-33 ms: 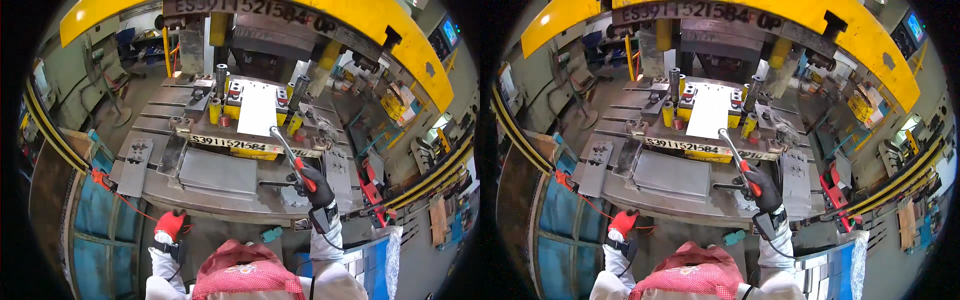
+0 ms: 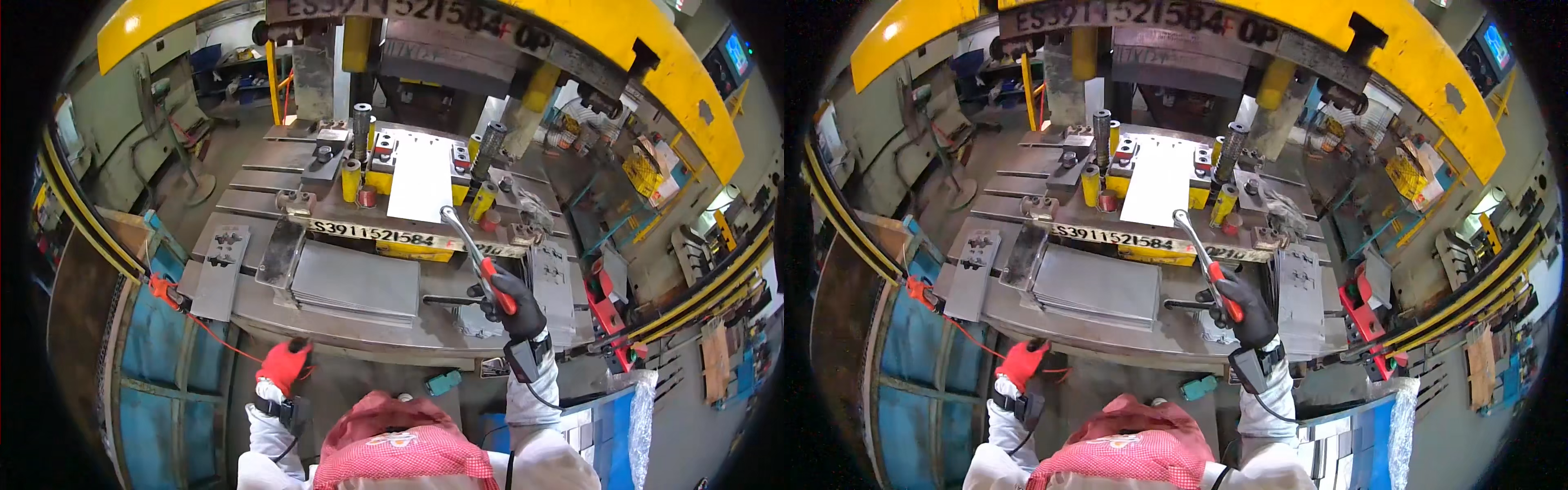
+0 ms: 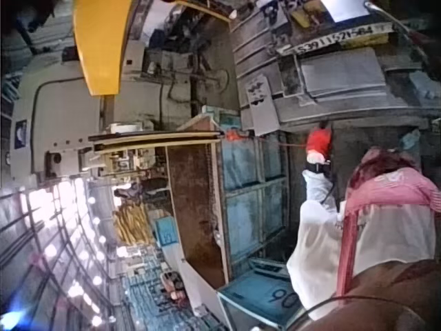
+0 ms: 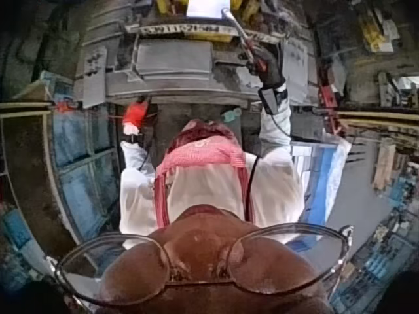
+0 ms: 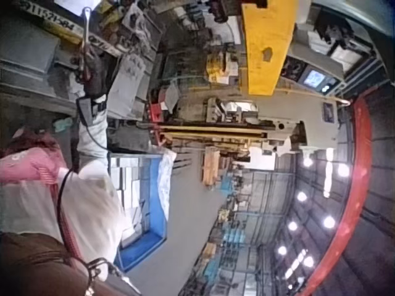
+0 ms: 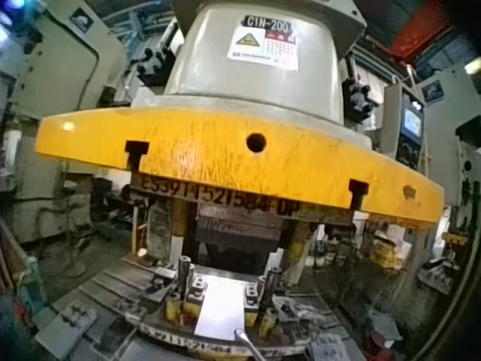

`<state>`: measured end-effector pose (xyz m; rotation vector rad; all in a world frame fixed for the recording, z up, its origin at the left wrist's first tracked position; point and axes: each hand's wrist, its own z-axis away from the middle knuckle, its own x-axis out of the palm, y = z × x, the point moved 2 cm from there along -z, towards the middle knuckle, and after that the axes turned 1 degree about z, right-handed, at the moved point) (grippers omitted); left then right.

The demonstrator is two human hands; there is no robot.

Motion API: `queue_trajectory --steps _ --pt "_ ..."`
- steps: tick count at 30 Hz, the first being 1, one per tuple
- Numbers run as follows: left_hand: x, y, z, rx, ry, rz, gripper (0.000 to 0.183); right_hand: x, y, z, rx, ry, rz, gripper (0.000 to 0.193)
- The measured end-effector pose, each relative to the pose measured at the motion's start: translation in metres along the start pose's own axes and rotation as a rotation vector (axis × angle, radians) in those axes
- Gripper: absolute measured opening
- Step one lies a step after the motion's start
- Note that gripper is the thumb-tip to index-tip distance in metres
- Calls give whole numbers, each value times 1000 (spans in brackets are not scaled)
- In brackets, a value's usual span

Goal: Operating an industrial press machine to shape metal sheets and placing finished parts in a bin.

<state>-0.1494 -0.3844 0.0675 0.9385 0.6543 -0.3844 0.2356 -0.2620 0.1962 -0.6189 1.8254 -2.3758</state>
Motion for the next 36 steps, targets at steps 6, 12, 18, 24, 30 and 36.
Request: queue_trajectory --steps 6,12,18,24,30,36 --pt "50 156 -16 397 -562 1210 49 1 9 -3 -19 -39 0 54" --pt "80 258 -93 261 -706 1766 44 -3 6 -6 -55 -33 81 58" --pt "89 266 -101 315 -541 1707 32 -16 -21 -38 -125 -57 173 58" --pt "91 267 -103 355 -520 1673 32 -19 -67 -168 -489 -161 520 37" --pt "91 266 -101 371 -398 1707 31 -31 -48 -128 -732 -52 584 46" --pt "98 261 -126 331 -458 1714 37 -75 32 49 -193 75 129 71"
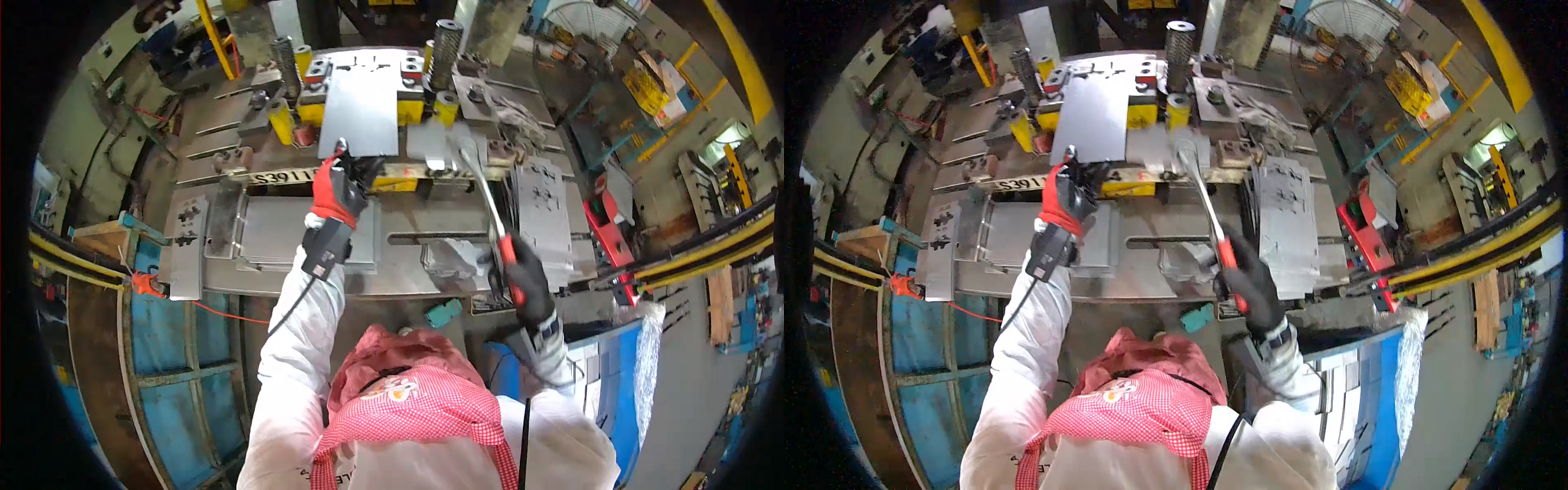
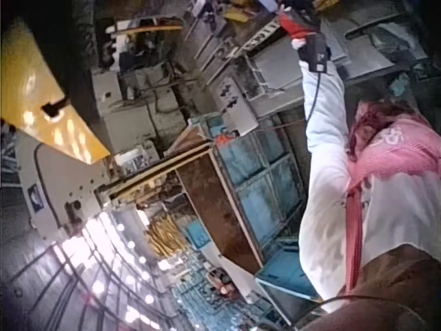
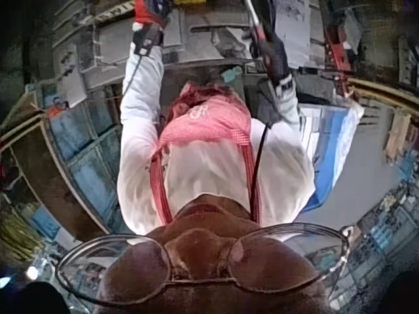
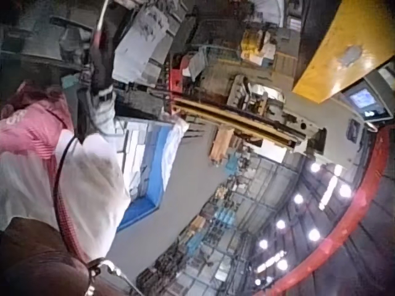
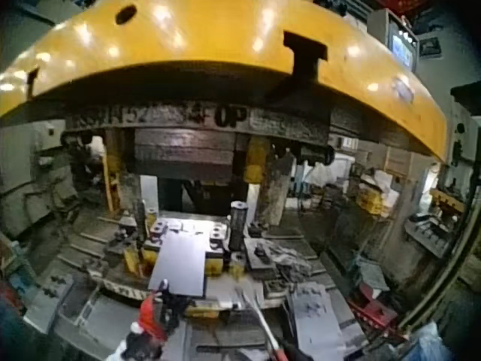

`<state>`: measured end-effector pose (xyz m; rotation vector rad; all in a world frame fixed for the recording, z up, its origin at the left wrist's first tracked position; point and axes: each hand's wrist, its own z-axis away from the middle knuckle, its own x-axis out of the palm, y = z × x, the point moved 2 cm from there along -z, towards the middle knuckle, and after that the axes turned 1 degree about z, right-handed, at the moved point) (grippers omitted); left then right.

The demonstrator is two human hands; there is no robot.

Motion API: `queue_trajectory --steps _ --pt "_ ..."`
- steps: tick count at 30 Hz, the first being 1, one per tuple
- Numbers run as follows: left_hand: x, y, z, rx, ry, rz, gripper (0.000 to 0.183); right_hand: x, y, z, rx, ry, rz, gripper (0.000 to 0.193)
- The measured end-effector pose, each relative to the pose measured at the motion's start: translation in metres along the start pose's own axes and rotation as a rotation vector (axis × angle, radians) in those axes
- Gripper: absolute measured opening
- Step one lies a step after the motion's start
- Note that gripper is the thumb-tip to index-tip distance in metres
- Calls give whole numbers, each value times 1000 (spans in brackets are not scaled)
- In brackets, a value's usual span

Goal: Operating an industrial press machine to shape metal sheets and placing finished parts in a bin.

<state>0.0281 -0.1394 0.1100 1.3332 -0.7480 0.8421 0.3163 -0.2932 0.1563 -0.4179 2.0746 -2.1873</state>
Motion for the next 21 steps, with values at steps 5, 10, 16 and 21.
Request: queue_trajectory --steps 5,10,16,21 --pt "12 0 -10 26 -16 60 35 -13 71 102 294 149 -174 68" --pt "19 -8 -22 63 -14 52 33 -5 101 125 368 290 -191 63" --pt "-29 -9 -80 406 -77 -691 33 -26 115 120 312 273 -135 43" --pt "-26 -17 -117 576 -81 -944 31 -26 107 121 325 257 -177 49"
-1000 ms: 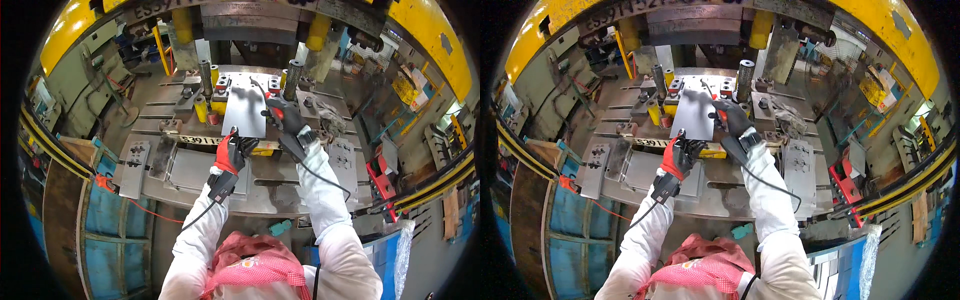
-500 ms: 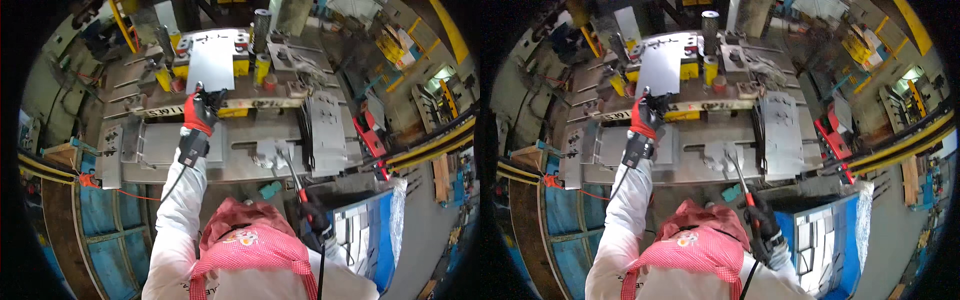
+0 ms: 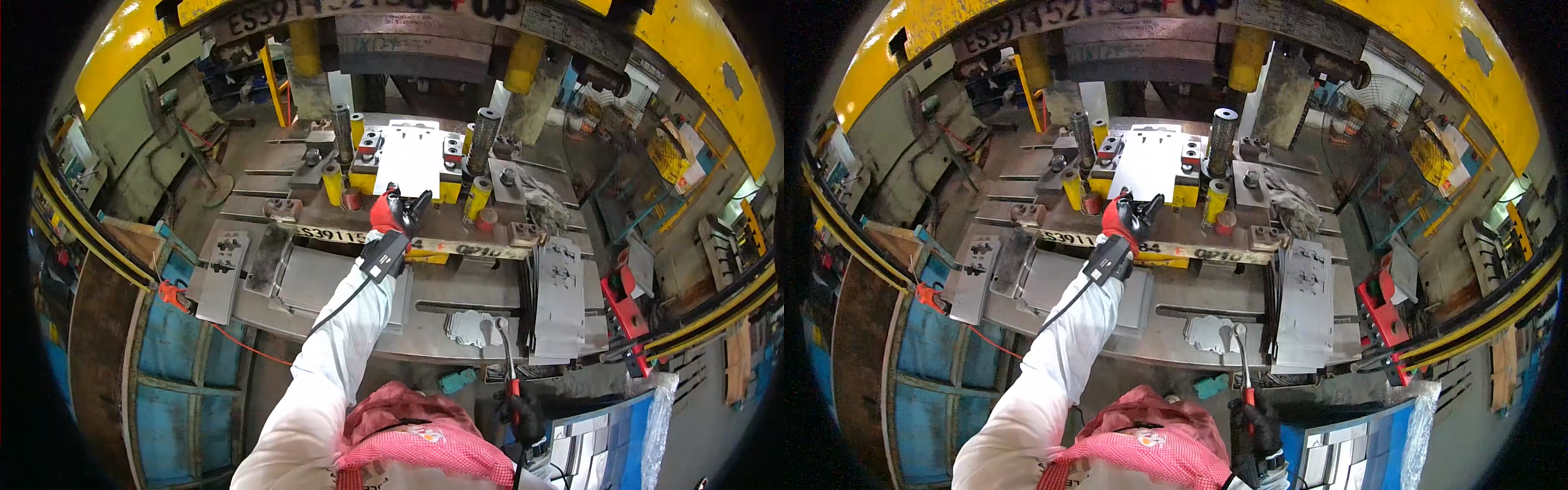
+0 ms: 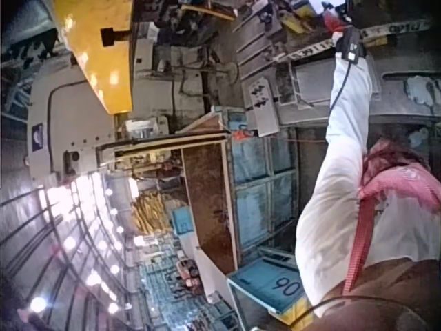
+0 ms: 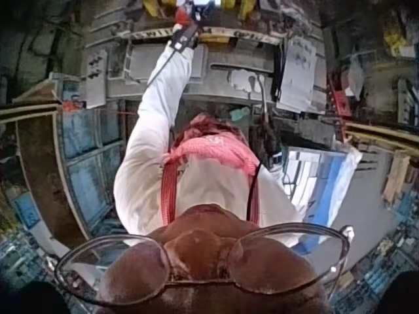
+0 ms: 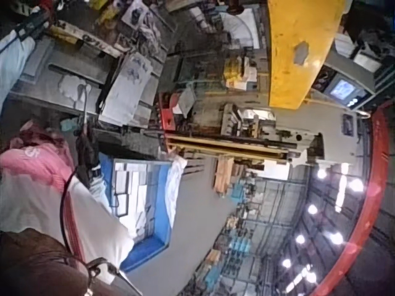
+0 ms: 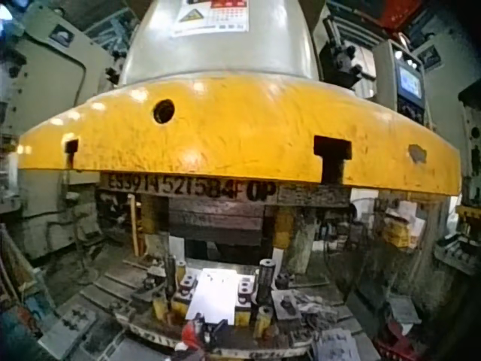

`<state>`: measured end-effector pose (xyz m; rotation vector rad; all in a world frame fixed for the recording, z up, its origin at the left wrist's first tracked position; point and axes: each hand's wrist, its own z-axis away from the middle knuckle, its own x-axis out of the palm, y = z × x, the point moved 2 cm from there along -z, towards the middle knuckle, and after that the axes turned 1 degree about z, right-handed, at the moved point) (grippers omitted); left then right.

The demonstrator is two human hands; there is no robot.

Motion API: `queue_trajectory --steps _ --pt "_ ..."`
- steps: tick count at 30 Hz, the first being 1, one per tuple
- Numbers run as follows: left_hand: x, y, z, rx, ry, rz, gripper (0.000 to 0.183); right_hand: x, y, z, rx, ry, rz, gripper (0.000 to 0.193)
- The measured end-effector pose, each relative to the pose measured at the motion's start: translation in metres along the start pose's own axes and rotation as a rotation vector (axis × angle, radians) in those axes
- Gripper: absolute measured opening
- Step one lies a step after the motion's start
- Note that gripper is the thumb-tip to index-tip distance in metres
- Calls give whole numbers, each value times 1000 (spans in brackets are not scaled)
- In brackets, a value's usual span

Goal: Operating an industrial press machine to shape metal sheets and placing finished parts in a bin.

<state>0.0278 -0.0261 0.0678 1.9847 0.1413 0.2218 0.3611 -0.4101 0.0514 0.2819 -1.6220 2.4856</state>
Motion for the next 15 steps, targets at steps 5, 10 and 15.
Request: queue_trajectory --steps 5,10,15 --pt "1 -25 -14 -6 -23 -310 30 17 -18 3 -8 -10 -12 43" --pt "-19 -46 -22 10 56 -313 36 15 -11 -3 -19 -60 -37 41" --pt "-12 -64 -24 35 85 -197 37 36 -19 -1 -7 -23 -110 43"
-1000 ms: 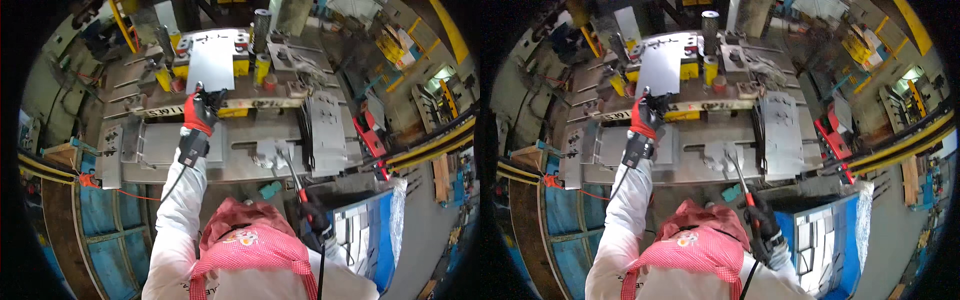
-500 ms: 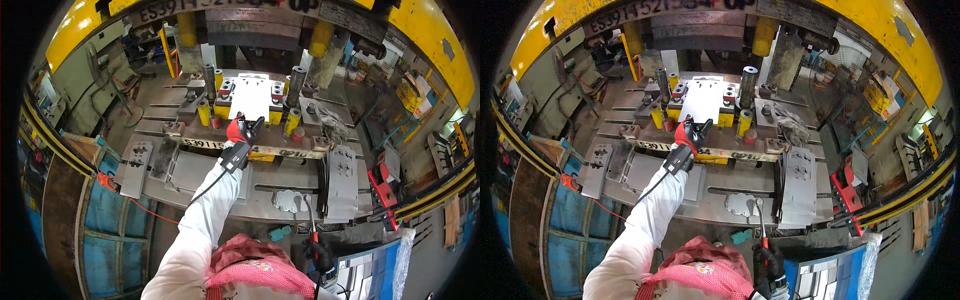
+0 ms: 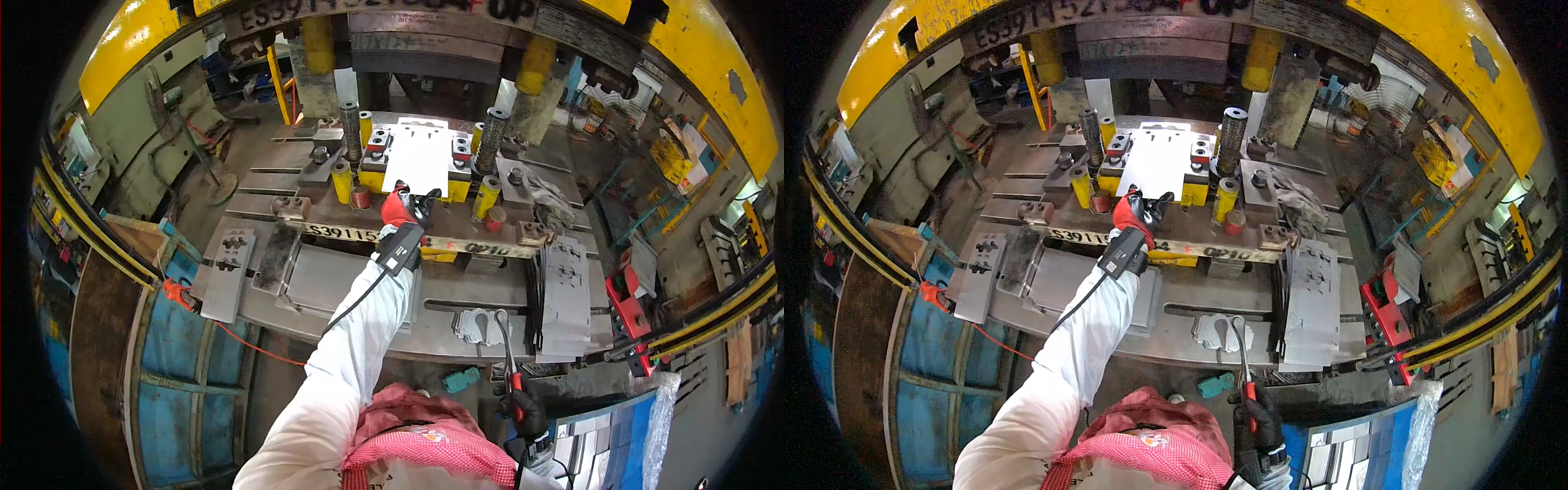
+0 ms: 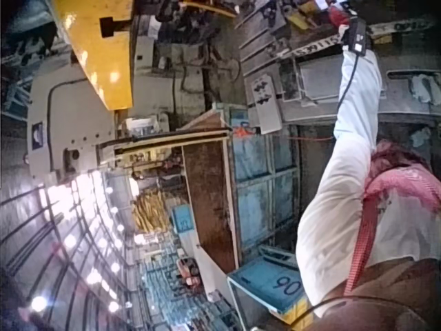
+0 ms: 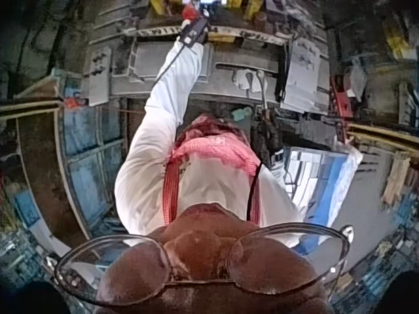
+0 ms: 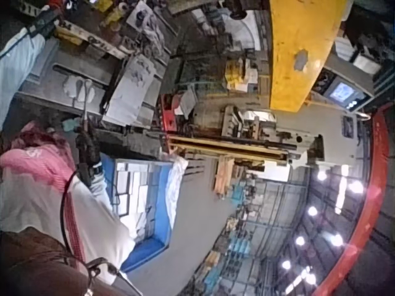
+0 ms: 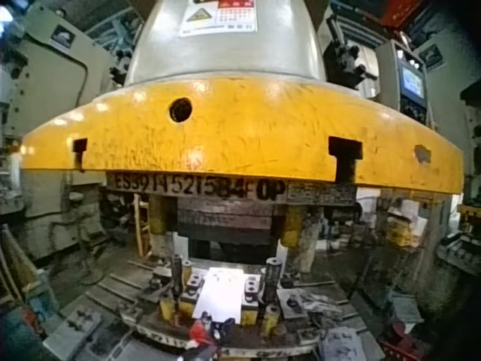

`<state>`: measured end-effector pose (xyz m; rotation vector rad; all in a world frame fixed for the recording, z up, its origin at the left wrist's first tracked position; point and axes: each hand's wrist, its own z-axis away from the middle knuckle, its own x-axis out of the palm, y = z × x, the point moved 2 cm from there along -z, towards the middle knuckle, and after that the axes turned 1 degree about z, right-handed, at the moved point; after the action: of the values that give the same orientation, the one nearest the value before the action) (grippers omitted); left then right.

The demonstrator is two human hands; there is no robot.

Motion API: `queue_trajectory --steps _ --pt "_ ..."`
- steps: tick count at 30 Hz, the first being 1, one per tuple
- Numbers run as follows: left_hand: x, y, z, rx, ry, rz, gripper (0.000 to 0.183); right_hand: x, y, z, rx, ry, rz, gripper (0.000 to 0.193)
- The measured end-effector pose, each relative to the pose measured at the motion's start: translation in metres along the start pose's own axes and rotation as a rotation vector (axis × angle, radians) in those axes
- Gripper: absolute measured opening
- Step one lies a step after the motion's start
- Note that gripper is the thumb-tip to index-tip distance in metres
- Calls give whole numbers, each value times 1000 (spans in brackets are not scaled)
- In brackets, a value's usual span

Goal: Operating an industrial press machine to shape metal sheets and placing finished parts in a bin.

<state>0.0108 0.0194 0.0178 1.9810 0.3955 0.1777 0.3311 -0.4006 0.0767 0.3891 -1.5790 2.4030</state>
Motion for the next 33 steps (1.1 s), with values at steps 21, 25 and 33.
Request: queue_trajectory --steps 21,25,33 --pt "-238 139 266 -172 574 -110 54 40 41 21 36 -34 31 46" --pt "-299 105 305 -62 698 -713 63 47 50 17 55 -103 60 46" --pt "-338 47 319 -337 45 -1258 84 62 64 37 54 -67 -6 49"
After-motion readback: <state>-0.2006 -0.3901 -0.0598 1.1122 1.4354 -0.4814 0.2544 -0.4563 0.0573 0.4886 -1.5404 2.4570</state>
